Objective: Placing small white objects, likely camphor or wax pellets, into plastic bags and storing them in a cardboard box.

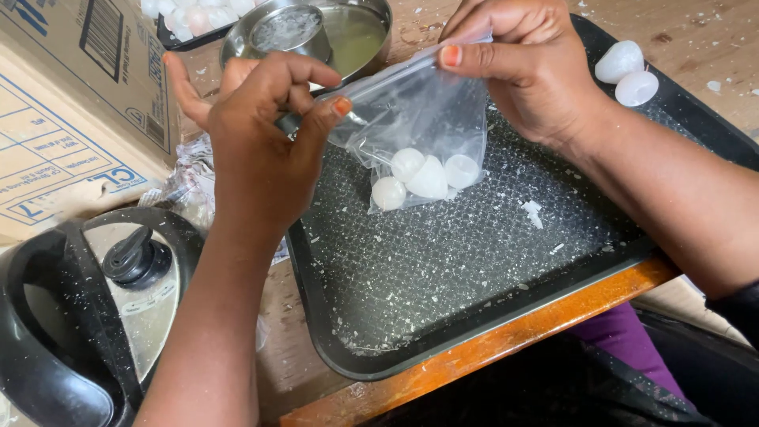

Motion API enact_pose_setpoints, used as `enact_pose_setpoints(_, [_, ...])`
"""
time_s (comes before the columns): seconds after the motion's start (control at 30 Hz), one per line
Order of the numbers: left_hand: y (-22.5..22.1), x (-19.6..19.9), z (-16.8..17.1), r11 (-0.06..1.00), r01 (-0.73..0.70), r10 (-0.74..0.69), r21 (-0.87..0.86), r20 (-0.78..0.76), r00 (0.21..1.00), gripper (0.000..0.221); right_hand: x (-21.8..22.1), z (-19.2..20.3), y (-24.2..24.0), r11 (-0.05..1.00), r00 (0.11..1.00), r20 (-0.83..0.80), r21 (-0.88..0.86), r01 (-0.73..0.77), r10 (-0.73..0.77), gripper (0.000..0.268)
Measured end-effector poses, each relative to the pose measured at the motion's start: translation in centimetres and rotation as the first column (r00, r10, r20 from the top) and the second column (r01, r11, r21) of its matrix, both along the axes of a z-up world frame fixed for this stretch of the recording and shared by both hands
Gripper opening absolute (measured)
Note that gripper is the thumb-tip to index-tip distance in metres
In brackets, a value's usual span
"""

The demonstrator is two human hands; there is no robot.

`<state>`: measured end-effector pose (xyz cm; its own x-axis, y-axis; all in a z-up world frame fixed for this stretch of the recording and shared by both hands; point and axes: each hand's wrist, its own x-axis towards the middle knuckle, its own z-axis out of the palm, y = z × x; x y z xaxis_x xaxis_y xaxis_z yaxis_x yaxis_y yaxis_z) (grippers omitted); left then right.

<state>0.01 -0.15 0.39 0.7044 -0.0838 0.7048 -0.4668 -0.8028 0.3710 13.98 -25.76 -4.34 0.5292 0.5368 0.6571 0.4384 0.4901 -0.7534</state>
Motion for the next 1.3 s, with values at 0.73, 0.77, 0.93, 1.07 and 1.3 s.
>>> enact_pose_setpoints(0.73, [-2.3,3.7,-8.3,0.632,0.144,-0.563,-0.761,-0.323,0.760,0.034,-0.1,0.6,0.3,0.998,0.984,-0.175,-0.039,-0.043,0.036,0.035])
enact_pose_setpoints(0.77, [-2.3,3.4,-7.7,0.633,0.088,-0.534,-0.769,-0.352,0.769,0.032,-1.0,2.0,0.8,0.988,0.984,-0.178,-0.156,-0.009,-0.019,0.030])
enact_pose_setpoints(0.93, [-2.4,2.8,-6.0,0.479,-0.038,-0.496,-0.877,-0.306,0.812,0.027,-1.8,2.8,1.3,0.878,0.998,-0.051,-0.474,-0.066,0.047,0.056])
enact_pose_setpoints(1.07, [-3.9,1.3,-3.8,0.420,0.033,-0.569,-0.907,-0.235,0.788,0.040,-3.4,4.6,0.3,0.774,0.977,-0.202,-0.629,-0.074,-0.071,0.039])
enact_pose_setpoints(1.3, [-11.1,-0.6,-1.2,0.510,0.098,-0.779,-0.854,-0.411,0.472,0.076,-8.3,6.1,-11.0,0.815,0.997,0.031,-0.574,0.079,-0.074,0.032])
